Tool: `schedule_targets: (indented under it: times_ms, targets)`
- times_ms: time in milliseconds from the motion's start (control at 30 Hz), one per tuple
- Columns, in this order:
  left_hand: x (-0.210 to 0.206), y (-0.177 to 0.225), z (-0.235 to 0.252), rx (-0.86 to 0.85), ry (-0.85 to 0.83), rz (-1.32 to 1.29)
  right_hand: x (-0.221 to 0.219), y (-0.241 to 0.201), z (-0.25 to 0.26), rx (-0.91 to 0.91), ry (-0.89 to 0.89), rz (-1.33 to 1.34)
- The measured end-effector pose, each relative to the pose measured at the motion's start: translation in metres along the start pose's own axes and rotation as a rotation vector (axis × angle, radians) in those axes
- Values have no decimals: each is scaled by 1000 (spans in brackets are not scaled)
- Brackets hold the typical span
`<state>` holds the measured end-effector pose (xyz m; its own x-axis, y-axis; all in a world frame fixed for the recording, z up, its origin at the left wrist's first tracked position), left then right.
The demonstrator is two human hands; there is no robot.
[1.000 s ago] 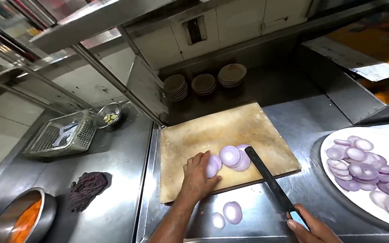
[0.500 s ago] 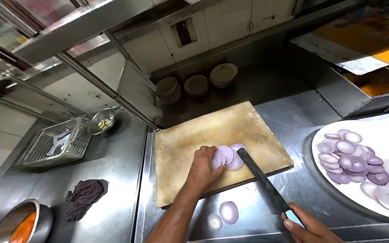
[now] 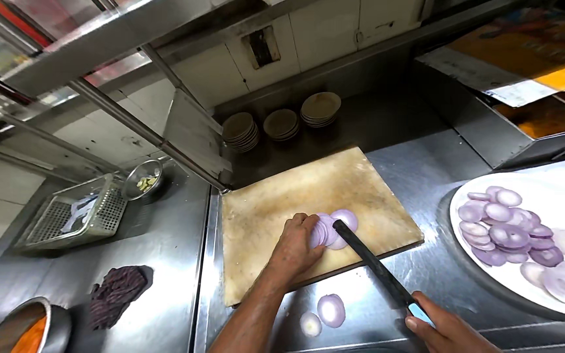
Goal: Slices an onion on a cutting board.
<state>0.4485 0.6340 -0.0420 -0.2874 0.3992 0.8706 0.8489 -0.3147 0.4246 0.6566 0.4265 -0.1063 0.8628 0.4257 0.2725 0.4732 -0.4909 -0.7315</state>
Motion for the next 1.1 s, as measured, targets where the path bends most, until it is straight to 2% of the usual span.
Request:
schedule_targets:
  times_ms: [233, 367, 533, 767, 900, 1100]
  targets:
    - [-2, -1, -3, 13, -8, 15, 0, 2, -4, 89, -7, 103]
    - [-5, 0, 4, 52, 26, 55, -1, 5, -5, 84, 3, 150]
    - [-3, -5, 4, 86, -9, 36, -4, 2, -2, 97, -21, 138]
    - [1, -18, -5, 139, -39, 53, -2, -6, 5, 6, -28, 20]
    - [3, -24, -8, 149, 10, 28, -2, -5, 8, -1, -34, 22]
    - [-5, 5, -3, 51, 62, 259, 5, -5, 4, 78, 15, 151]
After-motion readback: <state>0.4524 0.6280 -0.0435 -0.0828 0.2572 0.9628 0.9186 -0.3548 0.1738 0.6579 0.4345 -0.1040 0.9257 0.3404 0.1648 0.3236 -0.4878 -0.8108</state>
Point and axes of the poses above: each hand's wrist, its own z-axis towards the middle knuckle, its own x-axis out of the back of the hand, y = z × x, the point moved 9 cm from there along z, towards the middle knuckle
